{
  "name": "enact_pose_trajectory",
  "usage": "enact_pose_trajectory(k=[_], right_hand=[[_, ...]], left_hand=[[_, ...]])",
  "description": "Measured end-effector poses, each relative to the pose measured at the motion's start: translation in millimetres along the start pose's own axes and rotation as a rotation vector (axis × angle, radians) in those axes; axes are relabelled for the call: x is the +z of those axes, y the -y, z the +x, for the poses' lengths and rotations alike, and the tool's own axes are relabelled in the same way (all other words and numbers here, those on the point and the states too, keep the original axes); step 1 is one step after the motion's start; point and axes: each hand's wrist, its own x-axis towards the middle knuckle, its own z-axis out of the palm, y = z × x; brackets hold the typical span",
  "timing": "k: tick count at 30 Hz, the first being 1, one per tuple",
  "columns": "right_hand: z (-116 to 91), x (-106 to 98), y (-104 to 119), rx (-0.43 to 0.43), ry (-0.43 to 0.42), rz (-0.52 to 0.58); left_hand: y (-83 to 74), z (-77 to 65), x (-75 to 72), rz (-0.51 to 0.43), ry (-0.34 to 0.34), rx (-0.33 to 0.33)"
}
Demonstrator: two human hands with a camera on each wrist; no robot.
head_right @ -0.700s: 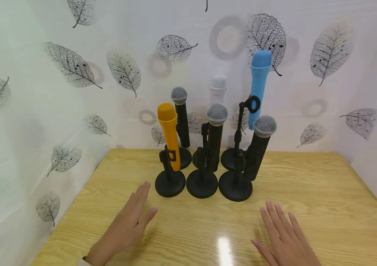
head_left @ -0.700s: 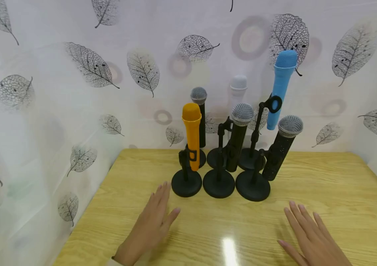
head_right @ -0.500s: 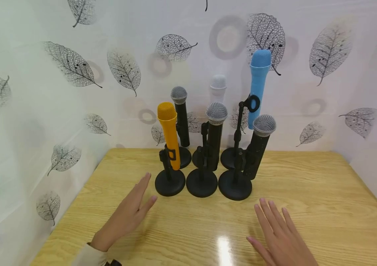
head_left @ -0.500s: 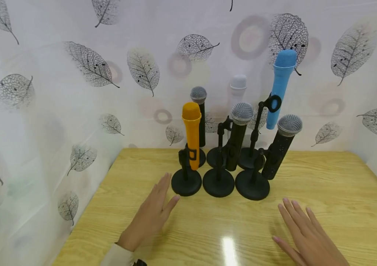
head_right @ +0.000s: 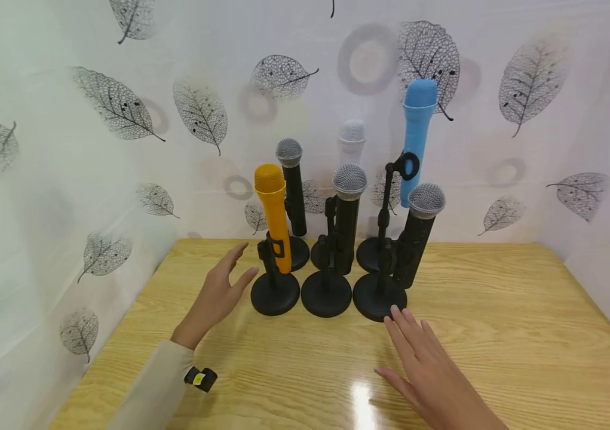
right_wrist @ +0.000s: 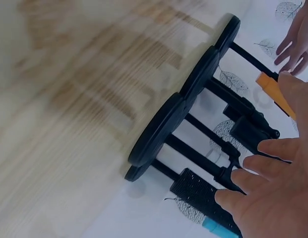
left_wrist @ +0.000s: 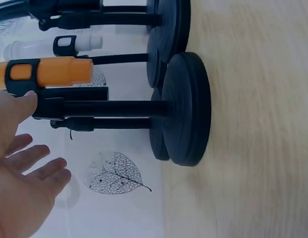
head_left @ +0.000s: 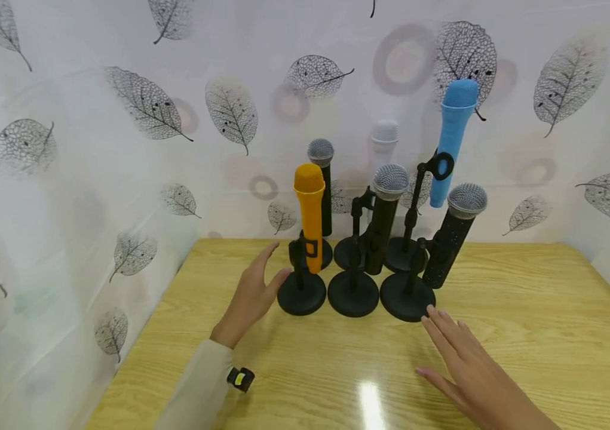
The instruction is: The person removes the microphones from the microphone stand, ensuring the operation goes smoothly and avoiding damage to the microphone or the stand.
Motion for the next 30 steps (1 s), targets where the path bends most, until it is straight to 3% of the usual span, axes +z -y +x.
enact_pose_trajectory(k=[6, 14, 23, 30], right_hand=[[19.4, 0.0, 1.7, -0.05, -0.035, 0.036], [37.7, 1.2, 1.6, -0.075, -0.024, 0.094], [47.4, 4.3, 3.5, -0.021, 0.052, 0.146], [53.4, 4.8, 5.2, 0.009, 0.097, 0.182]], left_hand=[[5.8, 21.2, 10.3, -0.093, 0.003, 0.034], [5.8, 33.3, 15.4, -0.199, 0.031, 0.006], [7.7, 40.6, 20.2, -0.212, 0.024, 0.059], [8.9, 40.7, 19.9, -0.206, 0.044, 0.042]])
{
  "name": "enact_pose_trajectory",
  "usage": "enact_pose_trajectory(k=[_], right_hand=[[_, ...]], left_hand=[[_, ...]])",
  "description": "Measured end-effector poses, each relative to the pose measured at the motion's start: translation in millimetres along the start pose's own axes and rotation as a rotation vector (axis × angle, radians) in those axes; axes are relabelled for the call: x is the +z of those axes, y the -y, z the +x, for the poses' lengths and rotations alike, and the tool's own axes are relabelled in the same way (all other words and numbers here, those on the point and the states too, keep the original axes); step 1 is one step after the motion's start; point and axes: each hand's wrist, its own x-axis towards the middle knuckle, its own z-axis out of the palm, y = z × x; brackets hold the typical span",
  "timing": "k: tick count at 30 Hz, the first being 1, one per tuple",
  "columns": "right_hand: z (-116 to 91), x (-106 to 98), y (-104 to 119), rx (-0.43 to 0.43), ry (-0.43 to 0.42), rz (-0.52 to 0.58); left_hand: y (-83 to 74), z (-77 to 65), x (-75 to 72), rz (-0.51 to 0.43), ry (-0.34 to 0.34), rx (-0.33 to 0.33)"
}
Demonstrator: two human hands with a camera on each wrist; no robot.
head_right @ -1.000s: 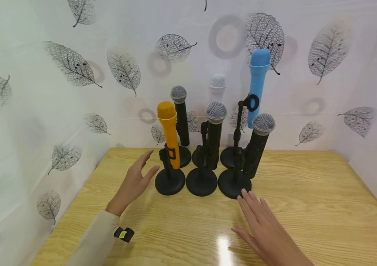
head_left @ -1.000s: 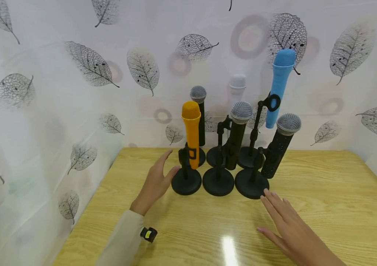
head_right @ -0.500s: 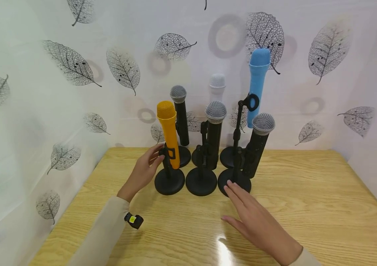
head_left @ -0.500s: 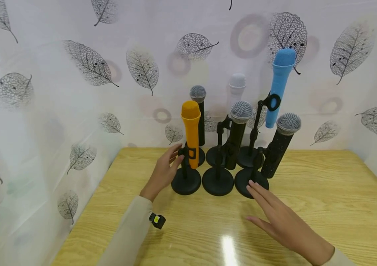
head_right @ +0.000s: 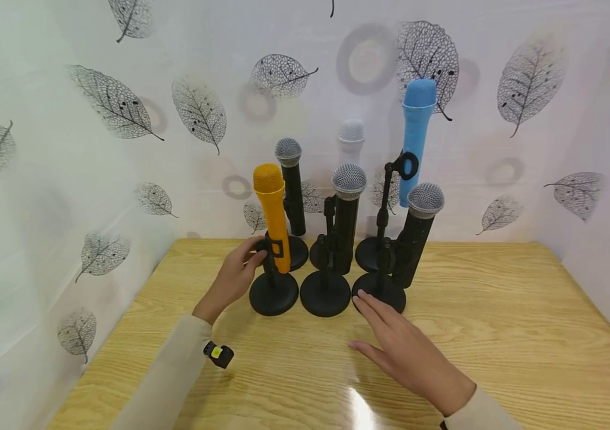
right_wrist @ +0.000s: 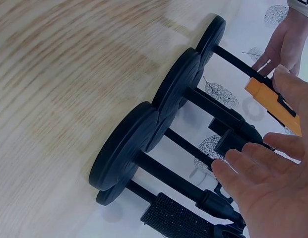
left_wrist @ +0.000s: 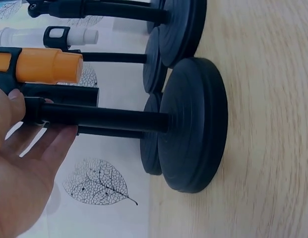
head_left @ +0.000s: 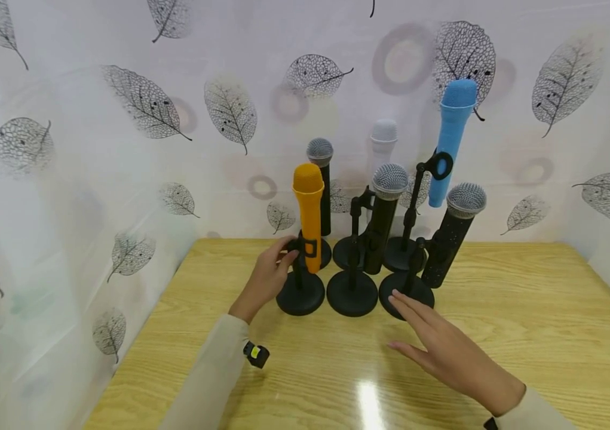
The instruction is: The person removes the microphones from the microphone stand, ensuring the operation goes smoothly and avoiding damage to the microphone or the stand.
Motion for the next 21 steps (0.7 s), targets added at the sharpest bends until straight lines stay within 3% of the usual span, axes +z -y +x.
enact_pose_trajectory(k=[4, 13, 21], right_hand=[[1.9, -0.6, 0.7, -0.005, -0.002, 0.002], [3.9, -1.3, 2.2, -0.027, -0.025, 0.002], [10.1, -5.5, 5.9, -0.018, -0.044, -0.001]], left_hand=[[0.9, -1.5, -4.3, 0.0, 0.033, -0.01], [0.1, -12.9, -11.4, -0.009, 0.104, 0.035], [-8.3, -27.1, -15.3, -0.012, 0.13, 0.015]])
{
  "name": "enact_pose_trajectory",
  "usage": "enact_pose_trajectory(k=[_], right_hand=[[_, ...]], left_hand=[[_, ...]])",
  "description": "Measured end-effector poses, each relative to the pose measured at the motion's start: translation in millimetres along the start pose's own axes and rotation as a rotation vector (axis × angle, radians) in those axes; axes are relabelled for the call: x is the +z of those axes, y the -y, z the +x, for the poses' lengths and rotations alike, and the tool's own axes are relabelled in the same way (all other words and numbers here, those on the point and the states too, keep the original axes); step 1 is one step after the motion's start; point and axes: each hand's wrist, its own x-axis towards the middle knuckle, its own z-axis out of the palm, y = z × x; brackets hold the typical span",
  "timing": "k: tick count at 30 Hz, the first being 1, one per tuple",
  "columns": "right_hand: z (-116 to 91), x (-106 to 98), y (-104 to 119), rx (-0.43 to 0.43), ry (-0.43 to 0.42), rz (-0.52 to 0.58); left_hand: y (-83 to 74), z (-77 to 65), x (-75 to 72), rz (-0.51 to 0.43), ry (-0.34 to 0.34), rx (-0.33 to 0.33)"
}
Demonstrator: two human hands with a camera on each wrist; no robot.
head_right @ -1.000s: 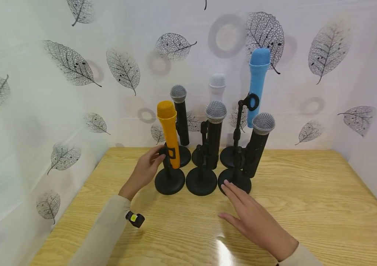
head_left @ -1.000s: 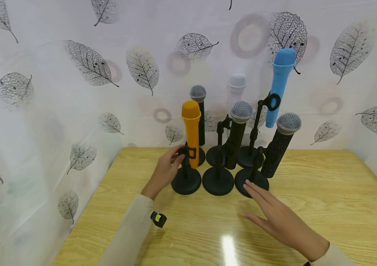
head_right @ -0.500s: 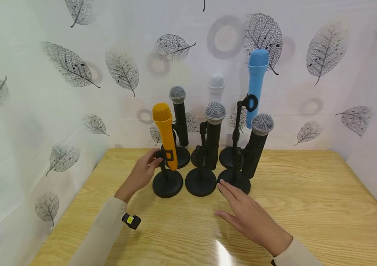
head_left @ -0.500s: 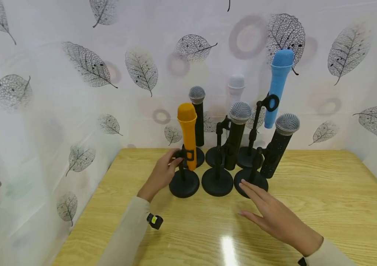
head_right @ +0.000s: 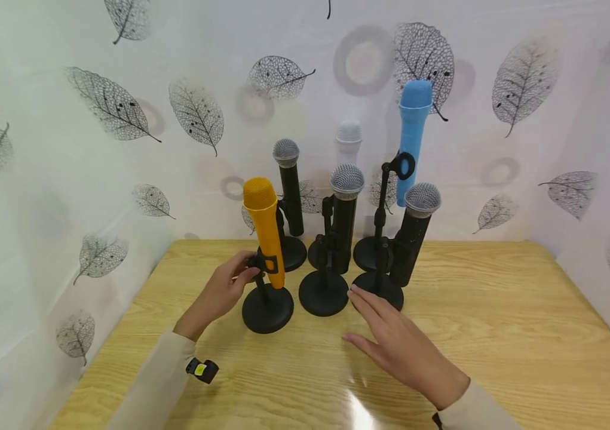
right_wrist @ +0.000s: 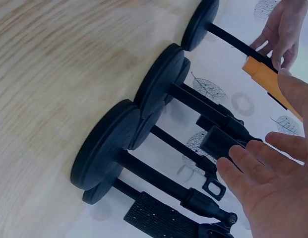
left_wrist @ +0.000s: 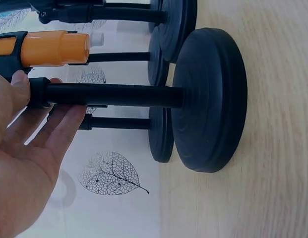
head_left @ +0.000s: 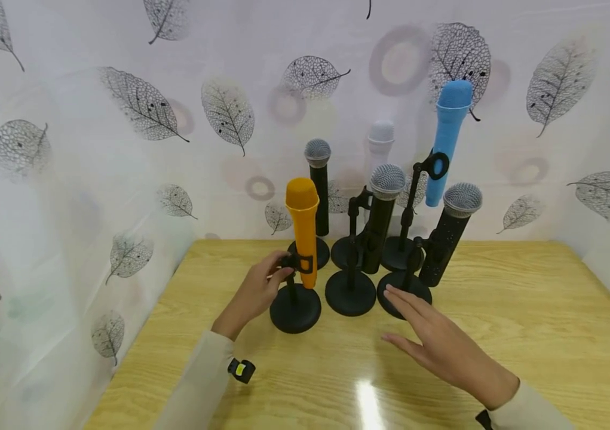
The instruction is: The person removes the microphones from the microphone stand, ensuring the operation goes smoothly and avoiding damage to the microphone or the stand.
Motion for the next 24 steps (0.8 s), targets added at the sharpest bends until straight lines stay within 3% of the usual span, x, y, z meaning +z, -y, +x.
enact_pose_trajectory(k=[13, 24], right_hand=[[12.4, -3.5, 3.6, -0.053, -0.124, 0.066], [22.0, -6.5, 5.8, -0.072, -0.143, 0.108]], left_hand=[[-15.3, -20.6, 9.9, -0.013, 0.011, 0.011], [-28.2, -29.8, 24.2, -0.055, 0.026, 0.049]])
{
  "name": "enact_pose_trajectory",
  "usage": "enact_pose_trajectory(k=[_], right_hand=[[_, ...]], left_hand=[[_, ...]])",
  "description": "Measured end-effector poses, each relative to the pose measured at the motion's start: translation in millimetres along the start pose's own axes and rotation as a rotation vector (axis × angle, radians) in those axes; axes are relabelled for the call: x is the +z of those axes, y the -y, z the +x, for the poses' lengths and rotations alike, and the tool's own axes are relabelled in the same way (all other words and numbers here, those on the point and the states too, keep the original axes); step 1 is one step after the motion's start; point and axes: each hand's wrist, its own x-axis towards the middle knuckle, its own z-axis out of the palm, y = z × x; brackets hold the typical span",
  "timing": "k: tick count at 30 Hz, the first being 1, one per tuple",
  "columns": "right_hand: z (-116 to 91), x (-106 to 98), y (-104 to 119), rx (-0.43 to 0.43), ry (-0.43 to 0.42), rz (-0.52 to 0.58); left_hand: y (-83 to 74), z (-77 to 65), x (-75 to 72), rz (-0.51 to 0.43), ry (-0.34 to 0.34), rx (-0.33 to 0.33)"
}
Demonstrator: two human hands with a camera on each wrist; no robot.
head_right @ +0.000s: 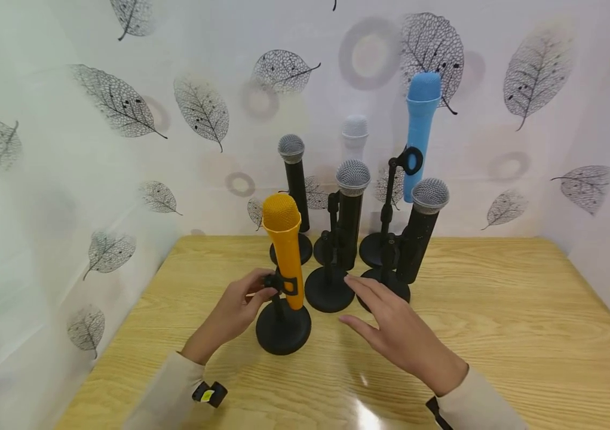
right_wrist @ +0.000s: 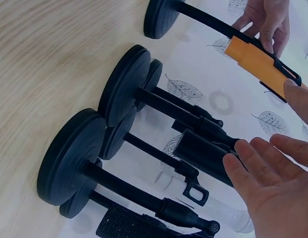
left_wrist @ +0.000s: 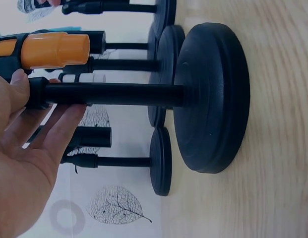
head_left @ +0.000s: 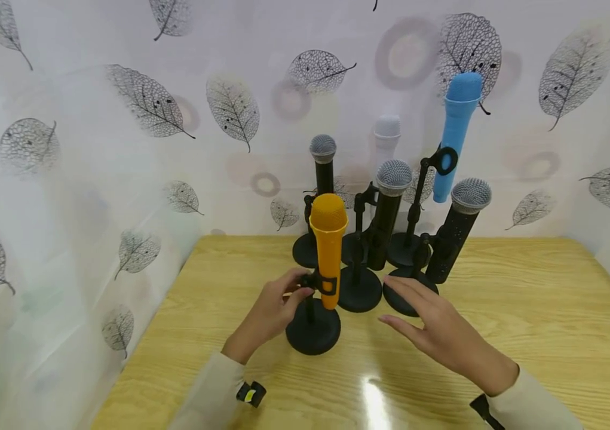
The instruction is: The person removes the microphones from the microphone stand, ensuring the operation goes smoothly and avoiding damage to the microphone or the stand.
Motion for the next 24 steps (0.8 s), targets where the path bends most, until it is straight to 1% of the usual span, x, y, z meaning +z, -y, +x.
enact_pose_trajectory(k=[5, 10, 16, 24], right_hand=[[5.9, -1.6, 2.6, -0.011, -0.023, 0.046], [12.5, -2.5, 5.8, 0.005, -0.014, 0.099], [17.2, -2.1, 8.8, 0.037, 0.007, 0.15], [23.6, -4.0, 14.5, 0.094, -0.006, 0.213]], left_hand=[[-5.6, -1.6, 7.3, -0.039, 0.014, -0.002], [-13.1, -4.6, 13.0, -0.066, 0.028, -0.001], [-16.6, -6.1, 20.5, -0.074, 0.035, 0.008], [-21.2, -5.6, 30.4, -0.078, 0.045, 0.033]])
